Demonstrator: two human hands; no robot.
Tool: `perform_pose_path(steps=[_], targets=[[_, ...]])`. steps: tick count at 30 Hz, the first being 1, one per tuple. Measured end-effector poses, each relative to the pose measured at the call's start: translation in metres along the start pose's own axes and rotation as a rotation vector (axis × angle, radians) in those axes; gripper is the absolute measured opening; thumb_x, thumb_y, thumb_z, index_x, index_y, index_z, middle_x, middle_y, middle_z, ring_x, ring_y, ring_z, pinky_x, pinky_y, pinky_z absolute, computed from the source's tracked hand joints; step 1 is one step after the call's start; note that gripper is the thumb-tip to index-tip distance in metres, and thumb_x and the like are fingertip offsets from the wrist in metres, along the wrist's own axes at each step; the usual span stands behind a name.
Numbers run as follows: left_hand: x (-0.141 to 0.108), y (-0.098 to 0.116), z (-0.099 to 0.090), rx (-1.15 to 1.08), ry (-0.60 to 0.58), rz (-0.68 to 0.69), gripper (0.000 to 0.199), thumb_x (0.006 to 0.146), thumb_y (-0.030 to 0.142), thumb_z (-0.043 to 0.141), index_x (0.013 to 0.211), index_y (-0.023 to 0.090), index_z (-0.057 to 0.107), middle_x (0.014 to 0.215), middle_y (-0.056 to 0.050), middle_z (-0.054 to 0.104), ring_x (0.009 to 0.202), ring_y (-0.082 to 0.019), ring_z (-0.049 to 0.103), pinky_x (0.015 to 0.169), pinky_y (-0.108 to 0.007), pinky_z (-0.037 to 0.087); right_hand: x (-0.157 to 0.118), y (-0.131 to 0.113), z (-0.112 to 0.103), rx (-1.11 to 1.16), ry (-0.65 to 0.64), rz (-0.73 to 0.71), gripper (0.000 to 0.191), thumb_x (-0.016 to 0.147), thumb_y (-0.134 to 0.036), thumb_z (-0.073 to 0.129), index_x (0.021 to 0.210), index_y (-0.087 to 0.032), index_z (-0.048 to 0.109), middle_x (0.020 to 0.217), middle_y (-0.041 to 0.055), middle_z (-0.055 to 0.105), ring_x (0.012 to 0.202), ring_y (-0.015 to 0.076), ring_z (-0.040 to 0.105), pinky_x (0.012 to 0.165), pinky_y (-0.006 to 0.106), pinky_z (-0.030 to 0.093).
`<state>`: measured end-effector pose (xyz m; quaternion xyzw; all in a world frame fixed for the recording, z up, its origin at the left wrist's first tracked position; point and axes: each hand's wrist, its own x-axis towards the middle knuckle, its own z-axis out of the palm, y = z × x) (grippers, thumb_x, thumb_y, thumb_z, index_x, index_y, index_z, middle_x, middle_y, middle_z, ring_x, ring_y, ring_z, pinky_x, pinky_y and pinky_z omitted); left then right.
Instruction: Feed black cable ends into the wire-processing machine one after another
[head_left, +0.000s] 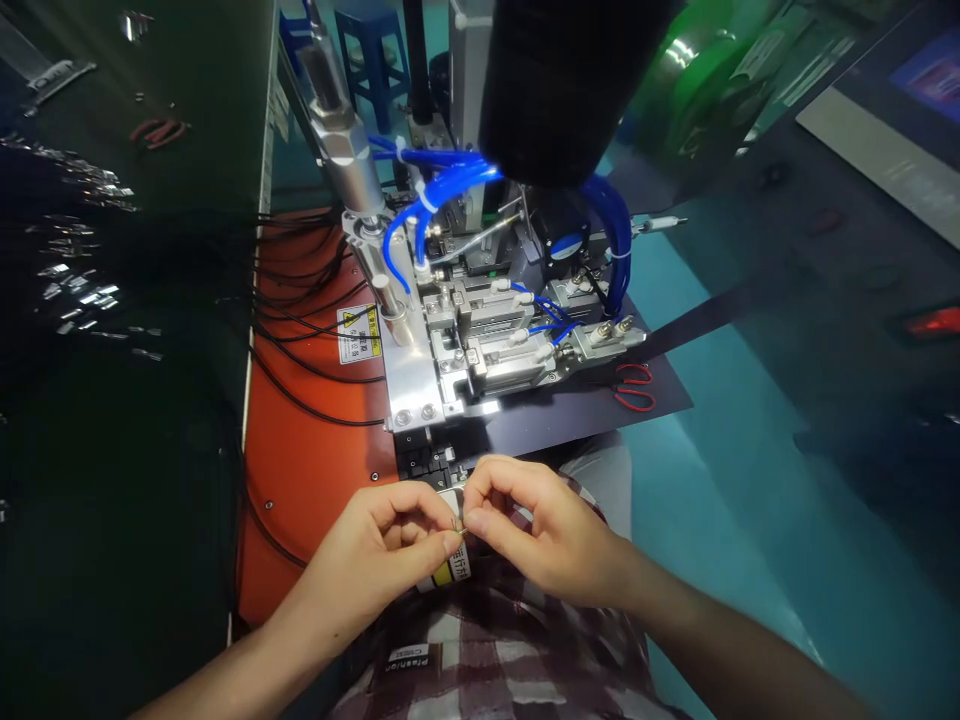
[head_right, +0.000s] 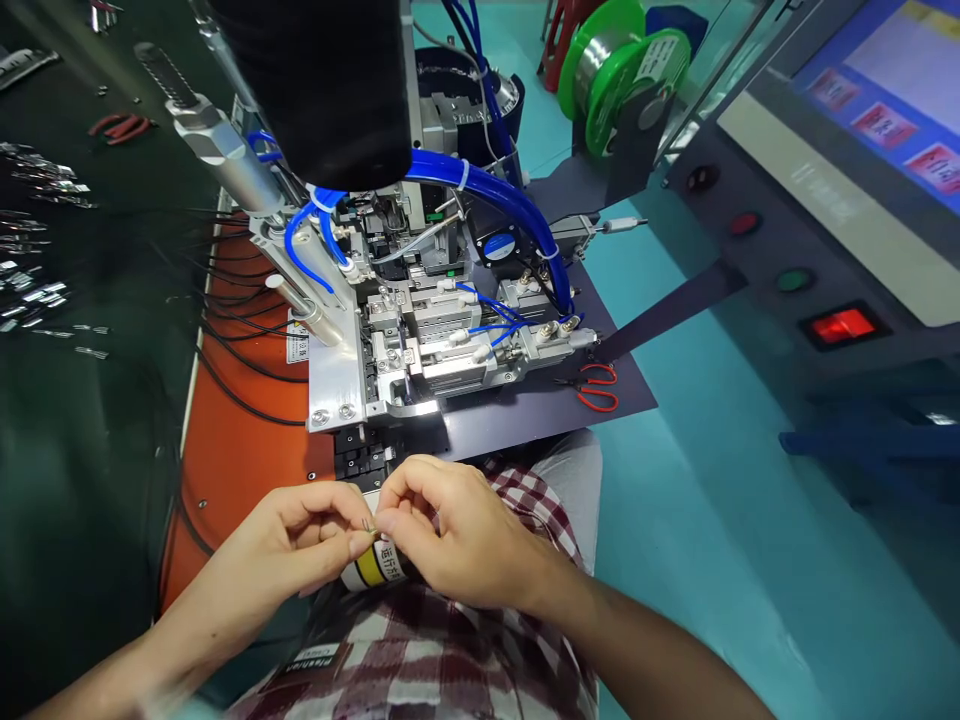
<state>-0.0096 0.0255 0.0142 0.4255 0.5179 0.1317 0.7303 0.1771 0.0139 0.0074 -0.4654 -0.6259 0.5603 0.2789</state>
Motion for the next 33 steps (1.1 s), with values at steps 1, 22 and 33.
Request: perform_pose_path(steps=[1,22,33], targets=[[0.000,0.000,0.000,0.003,0.011,0.011,0.018,0.072,0.030,0.067,0.072,0.014,0.059,0.053,0.007,0.040,0.048,-0.005,0.031,0.045,-0.018,0.023,-0.001,0.000,0.000,-0.028,0.004,-0.004,0.010,0.085,-0.015,0.051,0.075,-0.017,0.053,0.070,-0.0023,0.052,0.064,0.0112,0.047,0.058,0.024,0.035],[0.001,0.002,0.001,-0.007,0.120,0.057,0.018,0.074,0.032,0.067,0.073,0.015,0.062,0.050,0.008,0.040,0.047,-0.006,0.032,0.044,-0.018,0.022,-0.006,0.002,0.021,-0.037,0.285,-0.041,0.010,0.083,-0.018,0.058,0.073,-0.017,0.061,0.071,0.0008,0.059,0.064,0.0136,0.052,0.059,0.027,0.040],[-0.005,0.001,0.009,0.074,0.226,0.218,0.012,0.074,0.025,0.067,0.083,0.016,0.067,0.074,-0.001,0.061,0.067,-0.012,0.054,0.060,-0.019,0.044,-0.003,0.004,0.028,0.372,0.261,0.199,0.015,0.083,-0.024,0.056,0.070,-0.017,0.052,0.057,-0.0056,0.044,0.050,0.0088,0.038,0.048,0.022,0.033]])
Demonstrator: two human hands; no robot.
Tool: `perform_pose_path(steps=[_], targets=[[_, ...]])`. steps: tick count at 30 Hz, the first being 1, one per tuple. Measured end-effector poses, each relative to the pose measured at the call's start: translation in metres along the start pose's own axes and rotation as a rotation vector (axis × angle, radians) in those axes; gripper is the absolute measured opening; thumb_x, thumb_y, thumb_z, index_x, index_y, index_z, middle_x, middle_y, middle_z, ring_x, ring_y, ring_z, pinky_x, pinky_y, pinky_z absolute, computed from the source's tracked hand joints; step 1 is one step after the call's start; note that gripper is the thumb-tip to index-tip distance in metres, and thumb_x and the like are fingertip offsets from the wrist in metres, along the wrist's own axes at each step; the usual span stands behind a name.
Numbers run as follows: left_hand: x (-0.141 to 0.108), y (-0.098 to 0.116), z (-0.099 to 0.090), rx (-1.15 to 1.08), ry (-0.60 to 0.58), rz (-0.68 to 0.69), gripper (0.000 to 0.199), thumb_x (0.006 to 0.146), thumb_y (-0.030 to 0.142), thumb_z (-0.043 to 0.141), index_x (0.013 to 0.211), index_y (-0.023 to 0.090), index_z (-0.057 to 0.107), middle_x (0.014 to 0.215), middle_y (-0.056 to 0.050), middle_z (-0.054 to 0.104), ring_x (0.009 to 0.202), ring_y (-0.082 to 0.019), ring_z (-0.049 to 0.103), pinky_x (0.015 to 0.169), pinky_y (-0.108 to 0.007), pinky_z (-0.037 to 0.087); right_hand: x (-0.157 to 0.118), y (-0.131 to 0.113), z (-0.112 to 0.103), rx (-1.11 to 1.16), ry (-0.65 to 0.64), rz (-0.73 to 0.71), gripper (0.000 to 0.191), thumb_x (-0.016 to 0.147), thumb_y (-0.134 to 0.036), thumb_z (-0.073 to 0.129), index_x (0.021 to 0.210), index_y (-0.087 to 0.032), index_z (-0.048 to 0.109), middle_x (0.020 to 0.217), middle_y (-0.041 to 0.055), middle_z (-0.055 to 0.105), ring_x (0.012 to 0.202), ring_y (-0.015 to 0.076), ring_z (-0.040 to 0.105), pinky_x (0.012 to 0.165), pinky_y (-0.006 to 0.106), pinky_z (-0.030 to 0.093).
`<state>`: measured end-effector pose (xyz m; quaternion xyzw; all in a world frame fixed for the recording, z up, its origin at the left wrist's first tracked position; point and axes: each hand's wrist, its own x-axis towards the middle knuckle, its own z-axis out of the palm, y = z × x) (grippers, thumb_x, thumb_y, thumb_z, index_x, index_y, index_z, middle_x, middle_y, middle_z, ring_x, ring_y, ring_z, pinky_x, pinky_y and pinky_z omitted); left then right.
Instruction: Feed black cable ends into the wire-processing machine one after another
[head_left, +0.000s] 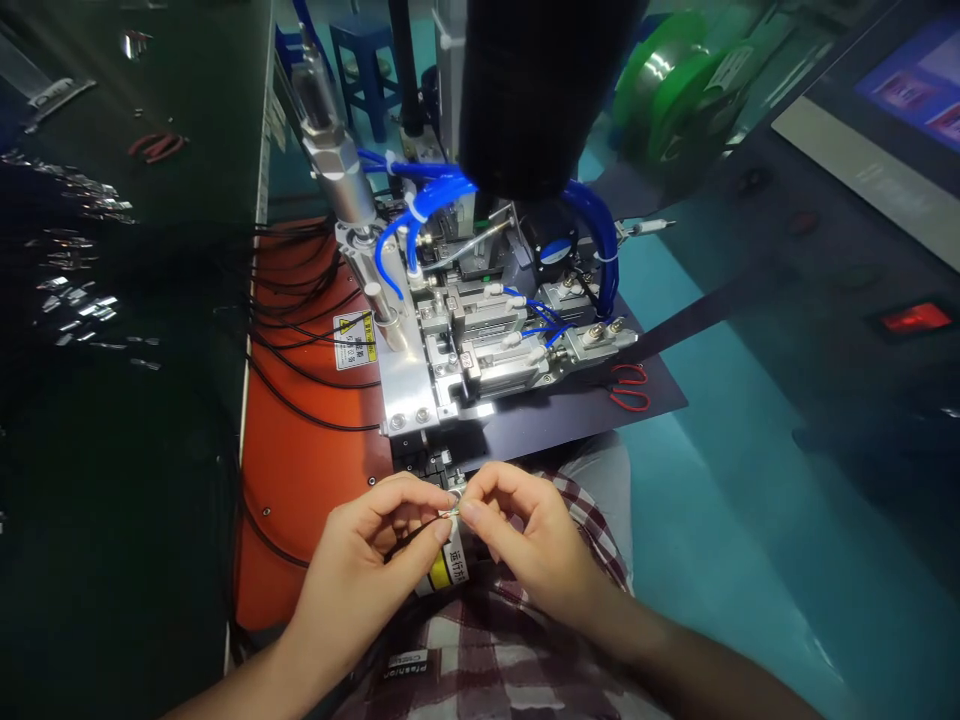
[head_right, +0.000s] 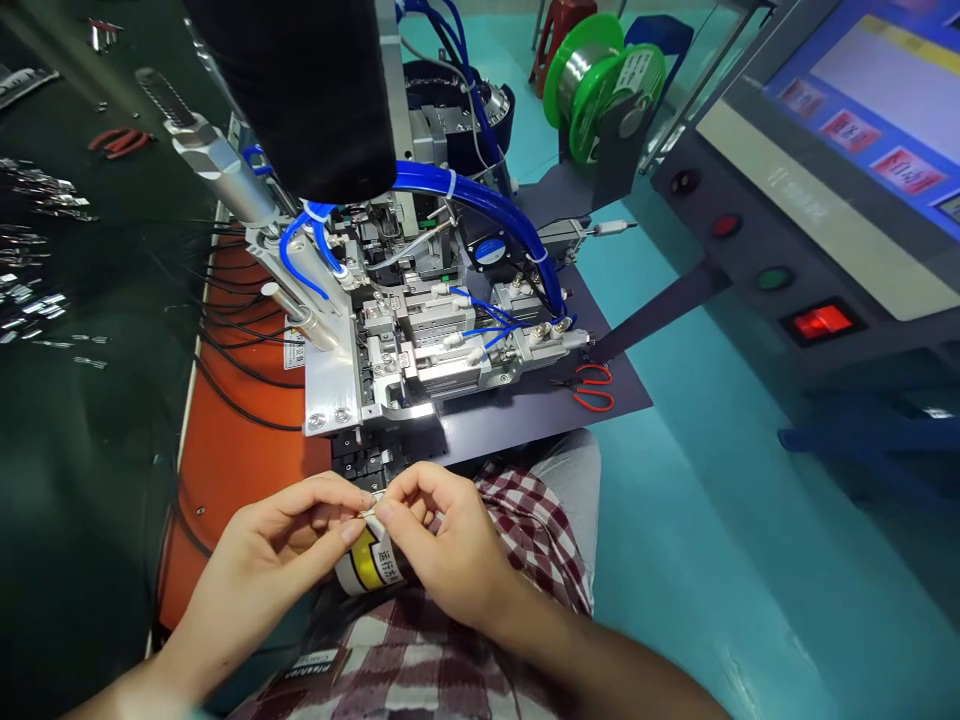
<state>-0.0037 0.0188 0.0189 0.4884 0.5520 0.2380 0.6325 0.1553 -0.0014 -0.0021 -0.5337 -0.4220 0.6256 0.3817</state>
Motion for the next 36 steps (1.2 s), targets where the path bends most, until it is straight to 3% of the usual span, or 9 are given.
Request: perform_pose_path(steps=[9,15,18,20,22,25,29,31,36], targets=[[0.003,0.005,-0.002,-0.044,-0.033,-0.060,0.017,0.077,0.033,0.067,0.077,0.016,0.063,0.060,0.004,0.049,0.048,-0.005,0.036,0.043,-0.017,0.028,-0.006,0.003,0.003,-0.306,0.109,-0.349,0.013,0.084,-0.017,0.054,0.071,-0.019,0.055,0.067,0.0000,0.053,0.063,0.0143,0.050,0.060,0.028,0.040],[0.003,-0.002,-0.003,-0.191,-0.115,-0.169,0.021,0.083,0.038,0.060,0.081,0.017,0.058,0.049,0.007,0.038,0.048,-0.007,0.031,0.046,-0.019,0.023,-0.007,0.003,0.002,-0.375,0.095,-0.390,0.014,0.085,-0.015,0.050,0.073,-0.019,0.052,0.068,0.0005,0.053,0.062,0.0140,0.050,0.059,0.027,0.040],[0.002,-0.005,-0.002,-0.208,-0.103,-0.143,0.019,0.084,0.036,0.060,0.080,0.018,0.057,0.052,0.007,0.037,0.047,-0.006,0.027,0.045,-0.019,0.021,-0.006,0.002,0.001,-0.466,0.079,-0.480,0.013,0.084,-0.015,0.050,0.072,-0.019,0.053,0.070,0.0022,0.056,0.065,0.0159,0.050,0.064,0.031,0.038],[0.002,-0.005,-0.001,-0.118,-0.049,-0.043,0.016,0.083,0.033,0.061,0.077,0.018,0.058,0.062,0.005,0.045,0.050,-0.006,0.032,0.046,-0.019,0.025,-0.004,0.004,0.000,-0.353,0.049,-0.358,0.014,0.085,-0.019,0.050,0.071,-0.019,0.052,0.066,0.0009,0.054,0.062,0.0148,0.048,0.060,0.029,0.037],[0.003,-0.004,-0.001,0.017,-0.017,0.087,0.014,0.082,0.029,0.062,0.074,0.017,0.060,0.074,0.001,0.052,0.059,-0.009,0.043,0.052,-0.020,0.034,-0.001,0.006,-0.002,-0.114,-0.021,-0.110,0.017,0.085,-0.026,0.052,0.070,-0.019,0.050,0.056,-0.0031,0.047,0.051,0.0117,0.043,0.051,0.025,0.034],[0.005,0.001,-0.003,0.154,-0.049,0.170,0.015,0.082,0.027,0.060,0.071,0.017,0.063,0.079,-0.002,0.056,0.067,-0.012,0.050,0.060,-0.022,0.039,0.004,0.010,-0.004,0.145,-0.130,0.107,0.022,0.083,-0.035,0.057,0.070,-0.018,0.049,0.048,-0.0076,0.041,0.043,0.0080,0.034,0.044,0.022,0.028],[0.010,0.006,-0.009,0.156,-0.098,0.031,0.014,0.081,0.032,0.060,0.086,0.019,0.061,0.073,0.001,0.054,0.058,-0.011,0.048,0.054,-0.022,0.041,0.010,0.013,-0.006,0.232,-0.095,0.063,0.024,0.081,-0.037,0.060,0.071,-0.017,0.050,0.047,-0.0080,0.042,0.043,0.0072,0.034,0.045,0.021,0.027],[0.012,0.006,-0.013,0.219,-0.082,0.028,0.014,0.083,0.031,0.058,0.091,0.020,0.059,0.069,0.002,0.054,0.059,-0.012,0.050,0.054,-0.022,0.042,0.015,0.014,-0.006,0.236,-0.072,0.045,0.024,0.081,-0.037,0.060,0.071,-0.018,0.050,0.047,-0.0081,0.042,0.043,0.0073,0.034,0.045,0.021,0.026],[0.016,-0.005,-0.020,0.615,0.043,0.331,0.011,0.086,0.024,0.053,0.088,0.021,0.064,0.086,-0.003,0.062,0.080,-0.017,0.057,0.070,-0.025,0.045,0.028,0.019,-0.006,0.200,-0.015,0.031,0.022,0.081,-0.035,0.060,0.071,-0.018,0.050,0.049,-0.0077,0.042,0.043,0.0074,0.036,0.043,0.021,0.026]])
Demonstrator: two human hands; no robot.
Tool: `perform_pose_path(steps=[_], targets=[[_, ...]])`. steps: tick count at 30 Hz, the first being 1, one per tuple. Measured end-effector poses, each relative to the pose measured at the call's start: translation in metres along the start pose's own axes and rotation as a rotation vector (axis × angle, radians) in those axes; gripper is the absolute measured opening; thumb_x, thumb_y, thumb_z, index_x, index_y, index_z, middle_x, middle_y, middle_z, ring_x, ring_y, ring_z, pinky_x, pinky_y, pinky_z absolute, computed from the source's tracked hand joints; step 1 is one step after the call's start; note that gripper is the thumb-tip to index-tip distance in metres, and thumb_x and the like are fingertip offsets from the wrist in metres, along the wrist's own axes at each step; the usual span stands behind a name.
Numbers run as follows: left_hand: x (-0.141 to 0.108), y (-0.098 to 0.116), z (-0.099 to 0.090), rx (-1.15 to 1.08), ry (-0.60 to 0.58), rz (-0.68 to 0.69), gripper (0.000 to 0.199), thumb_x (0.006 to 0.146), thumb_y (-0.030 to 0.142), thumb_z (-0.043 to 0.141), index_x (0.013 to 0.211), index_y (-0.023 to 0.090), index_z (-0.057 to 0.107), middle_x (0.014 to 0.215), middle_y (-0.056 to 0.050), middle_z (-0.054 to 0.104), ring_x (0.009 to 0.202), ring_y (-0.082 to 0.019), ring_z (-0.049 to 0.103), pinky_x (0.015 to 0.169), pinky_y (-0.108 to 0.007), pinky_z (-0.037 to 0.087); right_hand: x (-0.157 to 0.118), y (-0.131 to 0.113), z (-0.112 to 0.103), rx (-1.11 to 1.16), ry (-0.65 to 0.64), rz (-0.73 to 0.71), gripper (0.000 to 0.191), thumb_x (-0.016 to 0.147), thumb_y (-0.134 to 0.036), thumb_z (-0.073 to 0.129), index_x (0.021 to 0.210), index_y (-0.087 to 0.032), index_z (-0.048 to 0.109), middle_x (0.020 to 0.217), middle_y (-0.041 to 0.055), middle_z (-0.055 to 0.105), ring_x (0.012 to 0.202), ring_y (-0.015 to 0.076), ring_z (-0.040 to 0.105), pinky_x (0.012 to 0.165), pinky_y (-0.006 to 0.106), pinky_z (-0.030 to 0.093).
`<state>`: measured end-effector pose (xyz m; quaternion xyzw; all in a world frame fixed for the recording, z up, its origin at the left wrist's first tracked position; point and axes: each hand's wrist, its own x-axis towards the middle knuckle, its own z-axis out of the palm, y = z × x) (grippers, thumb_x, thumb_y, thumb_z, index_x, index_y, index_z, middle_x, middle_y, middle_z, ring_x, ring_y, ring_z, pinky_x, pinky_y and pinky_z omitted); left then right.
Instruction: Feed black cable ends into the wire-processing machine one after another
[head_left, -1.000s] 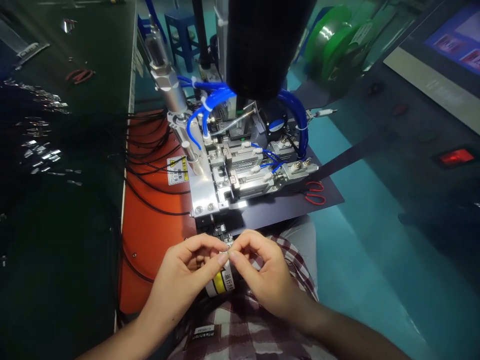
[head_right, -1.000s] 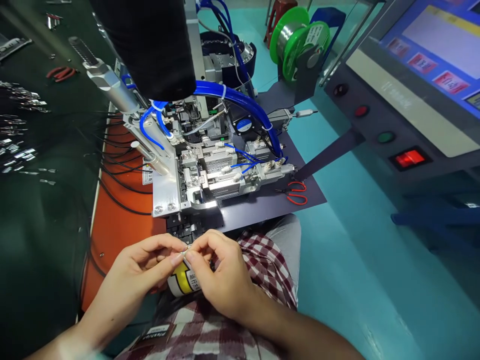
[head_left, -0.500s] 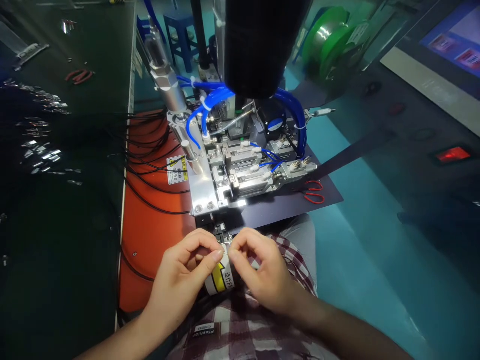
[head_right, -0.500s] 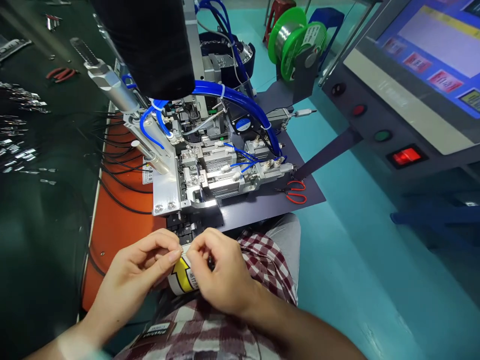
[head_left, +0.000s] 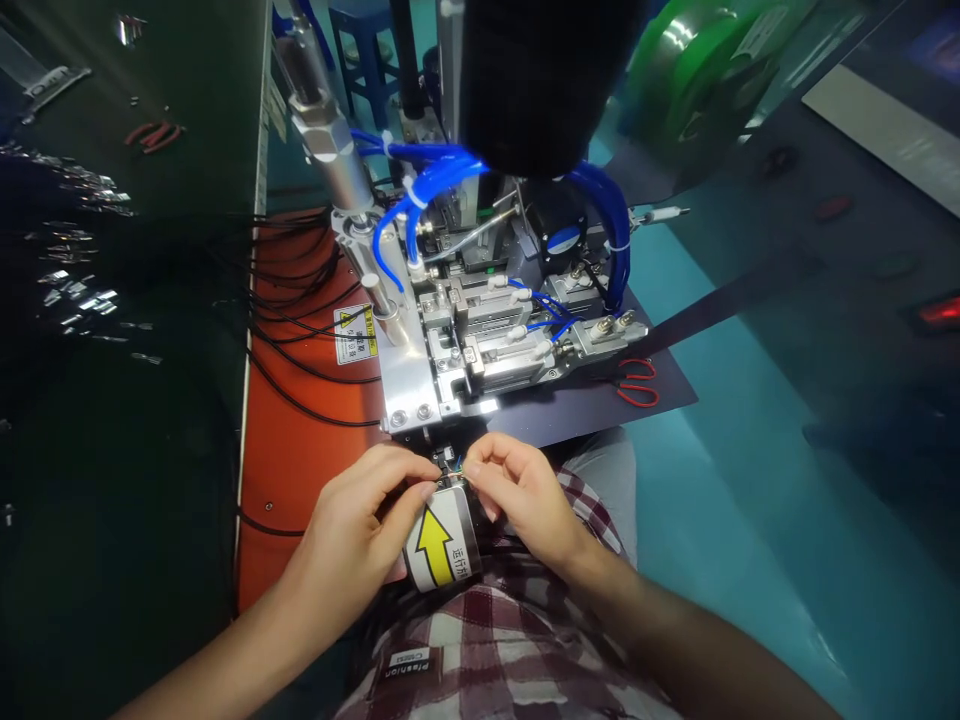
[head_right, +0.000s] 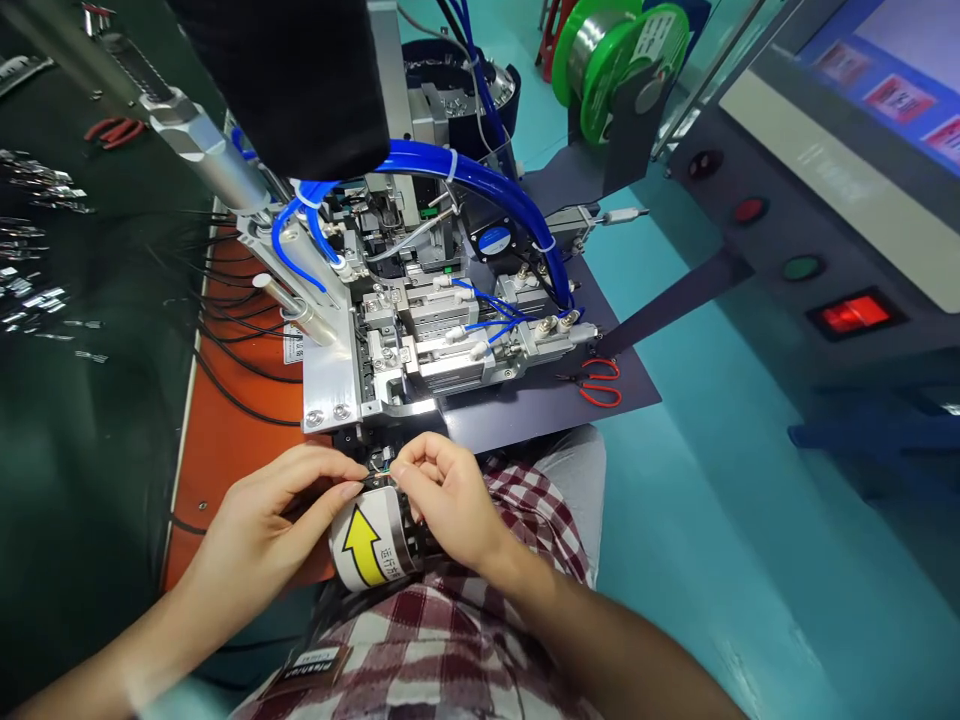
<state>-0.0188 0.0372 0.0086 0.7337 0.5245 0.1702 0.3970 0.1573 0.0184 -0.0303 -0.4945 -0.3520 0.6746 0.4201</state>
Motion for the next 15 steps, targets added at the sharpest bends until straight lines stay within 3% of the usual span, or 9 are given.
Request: perform_pose_path(steps=[9,15], targets=[[0.001,-0.017,0.005,0.092,-0.007,0.193,0.021,0.091,0.016,0.046,0.103,0.021,0.063,0.095,-0.005,0.059,0.088,-0.015,0.058,0.078,-0.023,0.047,0.012,0.008,-0.004,0.009,0.004,0.046,0.019,0.080,-0.031,0.060,0.070,-0.017,0.052,0.047,-0.0085,0.042,0.041,0.0068,0.035,0.041,0.020,0.027],[0.001,-0.029,0.008,0.170,0.041,0.330,0.026,0.091,0.014,0.046,0.112,0.020,0.059,0.094,-0.005,0.055,0.083,-0.013,0.058,0.072,-0.021,0.048,0.013,0.013,-0.005,-0.023,0.005,0.032,0.018,0.082,-0.031,0.059,0.071,-0.017,0.052,0.046,-0.0087,0.043,0.040,0.0068,0.036,0.041,0.020,0.027]])
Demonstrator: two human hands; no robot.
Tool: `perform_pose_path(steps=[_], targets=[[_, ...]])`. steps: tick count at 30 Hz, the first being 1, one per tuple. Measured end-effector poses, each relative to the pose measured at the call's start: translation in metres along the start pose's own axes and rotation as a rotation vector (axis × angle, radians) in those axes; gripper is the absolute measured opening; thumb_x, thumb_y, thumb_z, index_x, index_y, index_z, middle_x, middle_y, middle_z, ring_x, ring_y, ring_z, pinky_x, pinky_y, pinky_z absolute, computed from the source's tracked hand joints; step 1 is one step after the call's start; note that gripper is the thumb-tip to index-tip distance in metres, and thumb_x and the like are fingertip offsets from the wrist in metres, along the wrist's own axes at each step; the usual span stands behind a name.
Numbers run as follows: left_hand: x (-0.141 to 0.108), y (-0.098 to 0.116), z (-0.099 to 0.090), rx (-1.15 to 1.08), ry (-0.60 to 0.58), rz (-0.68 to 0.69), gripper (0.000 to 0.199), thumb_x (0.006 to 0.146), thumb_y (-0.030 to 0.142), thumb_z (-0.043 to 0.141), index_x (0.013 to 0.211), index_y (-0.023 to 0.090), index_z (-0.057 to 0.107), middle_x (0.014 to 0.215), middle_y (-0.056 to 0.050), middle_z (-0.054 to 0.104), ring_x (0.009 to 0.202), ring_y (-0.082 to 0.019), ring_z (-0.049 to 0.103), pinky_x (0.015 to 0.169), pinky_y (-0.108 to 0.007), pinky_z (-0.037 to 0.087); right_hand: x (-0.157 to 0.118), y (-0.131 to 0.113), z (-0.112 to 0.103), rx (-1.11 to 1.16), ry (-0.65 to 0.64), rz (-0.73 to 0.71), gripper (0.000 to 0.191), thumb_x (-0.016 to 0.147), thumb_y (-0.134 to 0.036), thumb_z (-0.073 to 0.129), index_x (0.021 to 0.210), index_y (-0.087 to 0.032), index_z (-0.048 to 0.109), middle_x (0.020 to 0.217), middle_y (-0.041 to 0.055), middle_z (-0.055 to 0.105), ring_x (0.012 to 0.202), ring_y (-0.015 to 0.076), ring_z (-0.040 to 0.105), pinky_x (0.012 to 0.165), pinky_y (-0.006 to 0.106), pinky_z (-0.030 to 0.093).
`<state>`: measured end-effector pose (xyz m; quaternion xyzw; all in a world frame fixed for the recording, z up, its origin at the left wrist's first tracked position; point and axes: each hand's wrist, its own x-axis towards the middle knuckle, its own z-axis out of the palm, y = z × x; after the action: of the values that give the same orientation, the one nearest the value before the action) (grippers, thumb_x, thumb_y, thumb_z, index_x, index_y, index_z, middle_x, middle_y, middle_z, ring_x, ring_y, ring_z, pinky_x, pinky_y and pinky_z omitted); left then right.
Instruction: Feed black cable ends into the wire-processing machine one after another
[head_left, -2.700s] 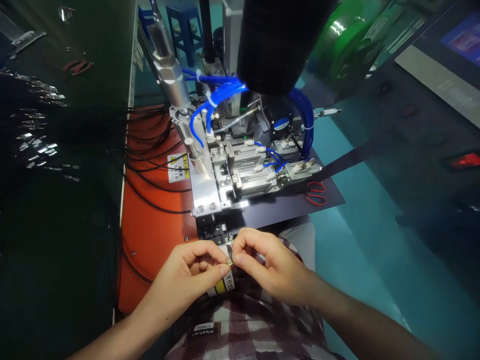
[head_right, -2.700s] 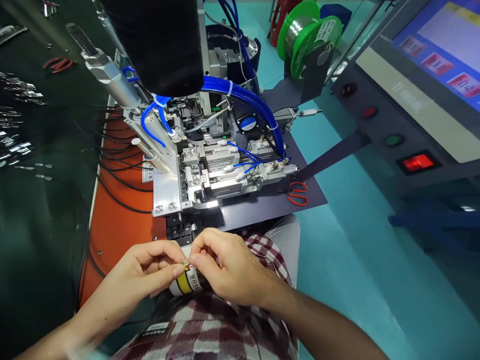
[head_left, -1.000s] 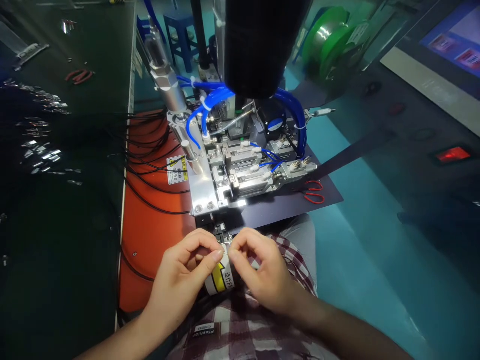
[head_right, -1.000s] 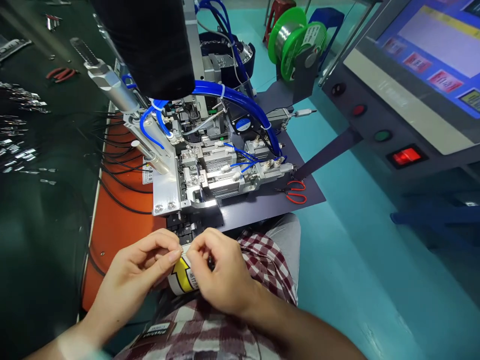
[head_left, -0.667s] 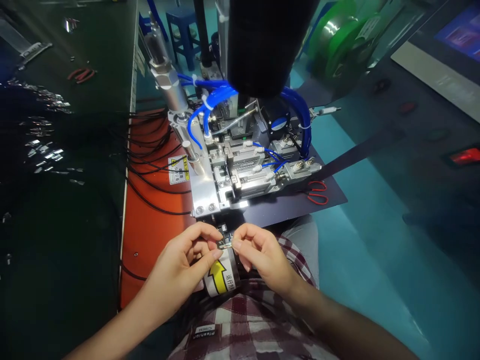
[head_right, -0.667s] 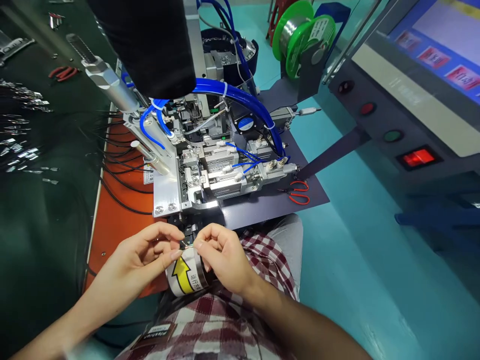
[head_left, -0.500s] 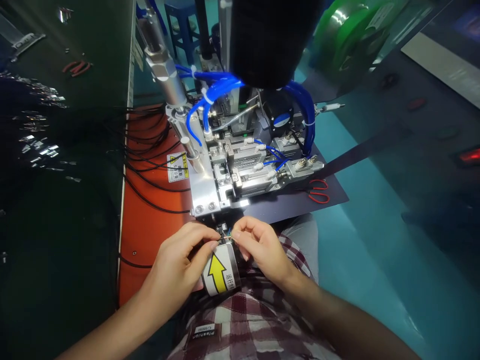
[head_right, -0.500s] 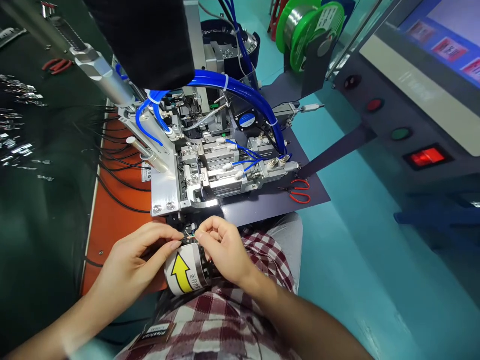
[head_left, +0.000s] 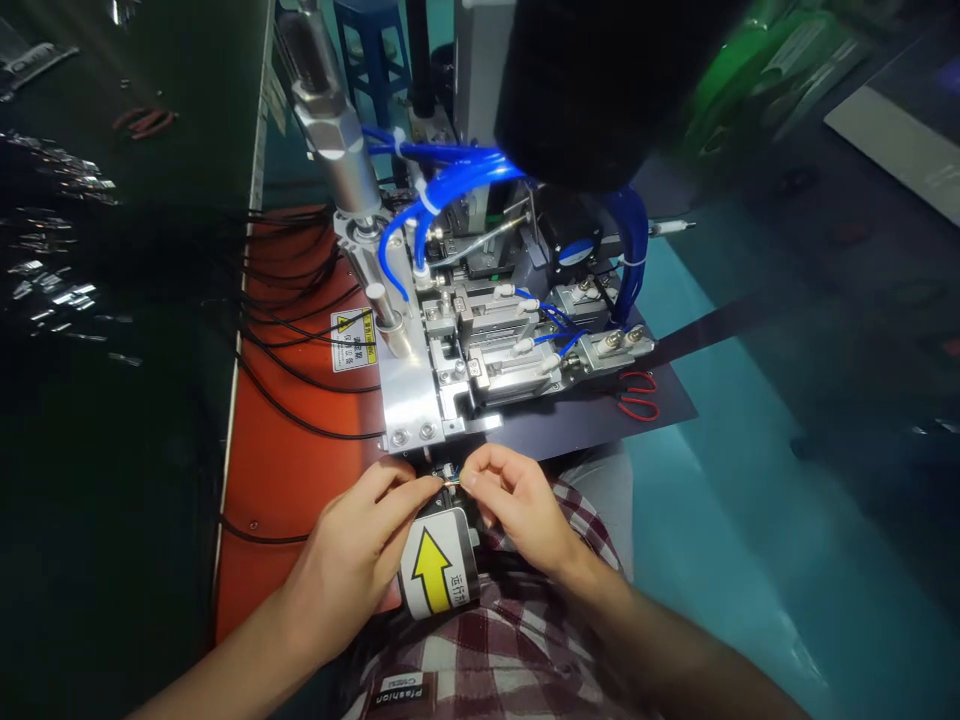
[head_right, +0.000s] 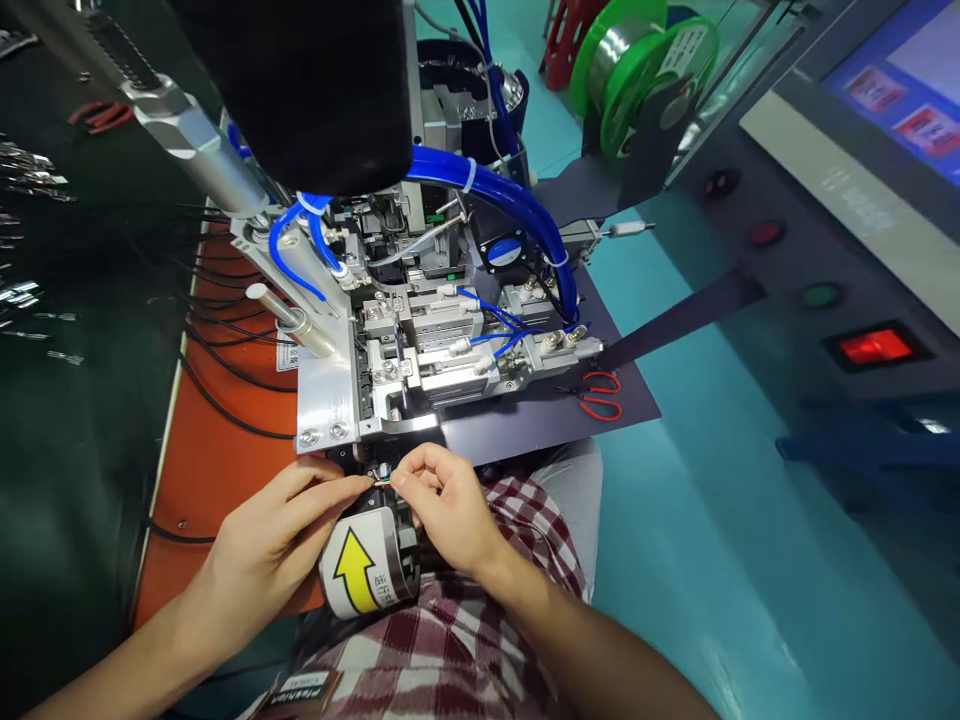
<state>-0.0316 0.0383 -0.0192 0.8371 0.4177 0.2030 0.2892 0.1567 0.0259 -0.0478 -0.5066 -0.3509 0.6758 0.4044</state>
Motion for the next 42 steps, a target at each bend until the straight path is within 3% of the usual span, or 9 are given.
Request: perform_pose_path(steps=[13,32,37,42], targets=[[-0.004,-0.010,0.006,0.211,0.040,0.141,0.032,0.091,0.010,0.041,0.119,0.013,0.056,0.100,-0.009,0.055,0.088,-0.017,0.057,0.075,-0.026,0.049,0.010,0.001,-0.001,-0.015,0.016,-0.005,0.018,0.080,-0.029,0.060,0.070,-0.016,0.054,0.051,-0.0075,0.043,0.042,0.0062,0.036,0.042,0.020,0.026],[0.001,-0.007,0.005,0.333,0.042,0.194,0.033,0.091,0.011,0.038,0.118,0.012,0.056,0.094,-0.011,0.058,0.079,-0.021,0.058,0.065,-0.032,0.051,0.012,-0.001,-0.001,-0.029,0.002,0.009,0.017,0.081,-0.029,0.060,0.071,-0.016,0.054,0.050,-0.0077,0.042,0.042,0.0063,0.036,0.042,0.020,0.027],[0.001,-0.006,0.004,0.346,0.034,0.199,0.034,0.090,0.011,0.038,0.120,0.012,0.054,0.096,-0.012,0.059,0.079,-0.022,0.057,0.060,-0.032,0.049,0.010,0.003,0.000,-0.052,0.010,-0.058,0.015,0.083,-0.027,0.058,0.073,-0.017,0.054,0.053,-0.0072,0.043,0.045,0.0072,0.038,0.044,0.021,0.029],[0.000,-0.007,0.005,0.350,0.022,0.198,0.033,0.090,0.011,0.040,0.121,0.011,0.054,0.096,-0.012,0.060,0.080,-0.023,0.056,0.061,-0.032,0.049,0.007,0.013,0.001,-0.166,0.066,-0.227,0.012,0.086,-0.023,0.055,0.075,-0.018,0.053,0.062,-0.0041,0.046,0.053,0.0095,0.041,0.051,0.023,0.035]])
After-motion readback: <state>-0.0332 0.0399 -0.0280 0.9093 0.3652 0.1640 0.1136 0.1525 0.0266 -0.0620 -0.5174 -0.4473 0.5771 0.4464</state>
